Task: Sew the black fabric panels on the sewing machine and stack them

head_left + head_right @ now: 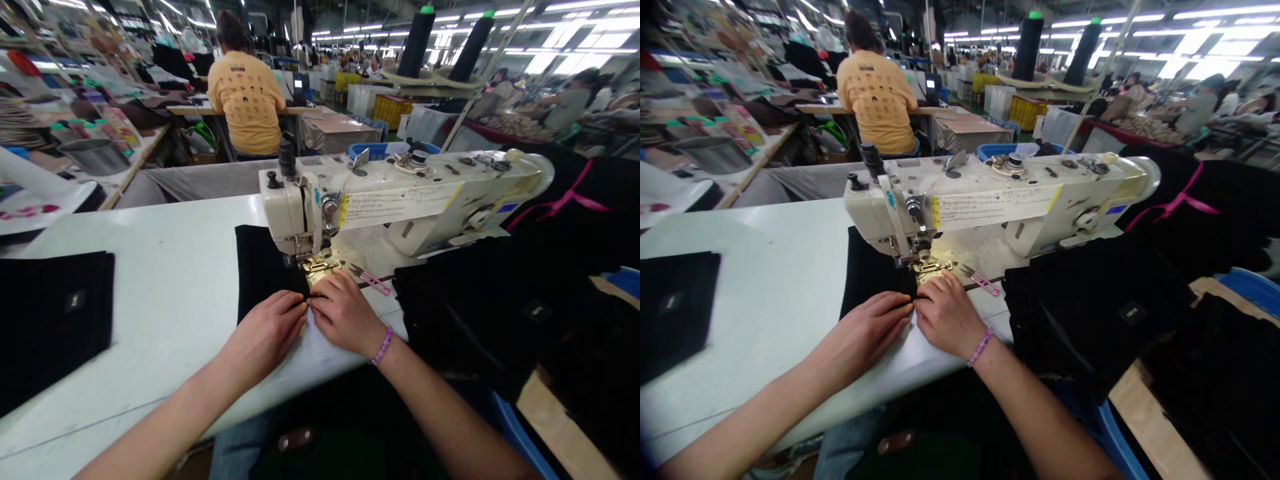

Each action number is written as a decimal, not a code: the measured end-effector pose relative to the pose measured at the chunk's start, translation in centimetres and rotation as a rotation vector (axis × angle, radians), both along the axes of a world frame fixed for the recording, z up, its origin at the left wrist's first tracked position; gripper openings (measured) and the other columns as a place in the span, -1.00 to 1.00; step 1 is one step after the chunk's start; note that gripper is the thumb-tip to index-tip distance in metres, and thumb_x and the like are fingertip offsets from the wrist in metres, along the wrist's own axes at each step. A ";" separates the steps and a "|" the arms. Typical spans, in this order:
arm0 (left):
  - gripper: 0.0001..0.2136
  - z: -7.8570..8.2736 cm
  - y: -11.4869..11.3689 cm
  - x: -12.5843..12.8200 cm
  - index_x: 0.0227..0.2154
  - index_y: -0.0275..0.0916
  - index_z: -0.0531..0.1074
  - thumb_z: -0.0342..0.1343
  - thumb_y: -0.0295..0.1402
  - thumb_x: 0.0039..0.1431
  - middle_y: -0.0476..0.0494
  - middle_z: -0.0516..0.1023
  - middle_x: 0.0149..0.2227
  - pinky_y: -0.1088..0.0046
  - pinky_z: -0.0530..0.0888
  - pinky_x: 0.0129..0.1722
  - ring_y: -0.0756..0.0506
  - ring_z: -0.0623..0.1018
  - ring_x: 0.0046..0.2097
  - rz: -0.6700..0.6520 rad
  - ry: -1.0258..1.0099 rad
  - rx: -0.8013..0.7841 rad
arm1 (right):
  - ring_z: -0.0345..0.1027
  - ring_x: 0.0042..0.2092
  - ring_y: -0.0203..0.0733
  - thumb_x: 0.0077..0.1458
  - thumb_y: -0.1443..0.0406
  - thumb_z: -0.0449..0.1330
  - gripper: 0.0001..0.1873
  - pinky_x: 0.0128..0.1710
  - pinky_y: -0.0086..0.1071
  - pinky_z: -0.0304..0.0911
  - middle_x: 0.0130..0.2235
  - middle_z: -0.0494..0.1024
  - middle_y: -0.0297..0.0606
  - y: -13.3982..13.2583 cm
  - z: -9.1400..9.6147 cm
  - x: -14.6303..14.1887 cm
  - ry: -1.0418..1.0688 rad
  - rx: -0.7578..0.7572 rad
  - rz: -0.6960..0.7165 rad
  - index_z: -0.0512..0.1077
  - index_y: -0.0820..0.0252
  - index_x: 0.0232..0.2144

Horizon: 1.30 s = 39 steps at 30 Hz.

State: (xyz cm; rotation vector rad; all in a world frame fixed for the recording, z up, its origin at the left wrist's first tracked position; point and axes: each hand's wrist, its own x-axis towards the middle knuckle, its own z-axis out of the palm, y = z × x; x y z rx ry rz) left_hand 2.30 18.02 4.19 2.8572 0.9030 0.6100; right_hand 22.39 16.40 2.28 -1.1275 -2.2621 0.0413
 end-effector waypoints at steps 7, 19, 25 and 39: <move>-0.69 -0.2 2.5 -0.3 -0.15 -0.32 0.58 -0.07 -0.33 0.39 -0.30 0.59 -0.08 0.19 0.58 -0.01 -0.18 0.56 -0.04 0.018 -0.021 -0.051 | 0.29 -0.05 -0.07 0.24 0.36 0.19 -0.86 0.26 -0.05 0.08 -0.21 0.50 -0.23 2.1 0.0 -0.4 -0.064 0.002 -0.081 0.57 0.14 -0.30; -0.64 0.1 6.7 -0.7 -0.15 -0.29 0.59 -0.12 -0.28 0.38 -0.29 0.58 -0.07 0.20 0.53 0.05 -0.18 0.56 -0.02 0.030 0.014 -0.068 | 0.27 -0.03 -0.04 0.25 0.33 0.19 -0.87 0.26 0.03 0.05 -0.22 0.50 -0.22 2.7 -0.1 -1.0 -0.074 -0.026 -0.142 0.56 0.13 -0.22; -0.66 0.1 7.2 -0.7 -0.11 -0.29 0.58 -0.10 -0.33 0.36 -0.29 0.59 -0.06 0.15 0.51 0.07 -0.20 0.55 -0.01 0.076 0.030 -0.076 | 0.31 -0.11 -0.08 0.25 0.35 0.18 -0.89 0.18 0.01 0.15 -0.25 0.50 -0.23 -1.8 1.1 -0.4 0.024 -0.007 -0.107 0.53 0.14 -0.25; -0.63 -1.4 5.0 -0.6 0.13 -0.23 0.38 -0.10 -0.26 0.37 -0.31 0.39 0.26 -0.16 0.18 0.30 -0.28 0.27 0.35 0.278 0.050 -0.161 | 0.44 0.00 0.09 0.35 0.05 0.05 -0.59 0.05 -0.01 0.33 0.00 0.55 -0.03 -11.6 7.5 11.3 -0.101 0.226 -0.664 0.47 0.23 -0.01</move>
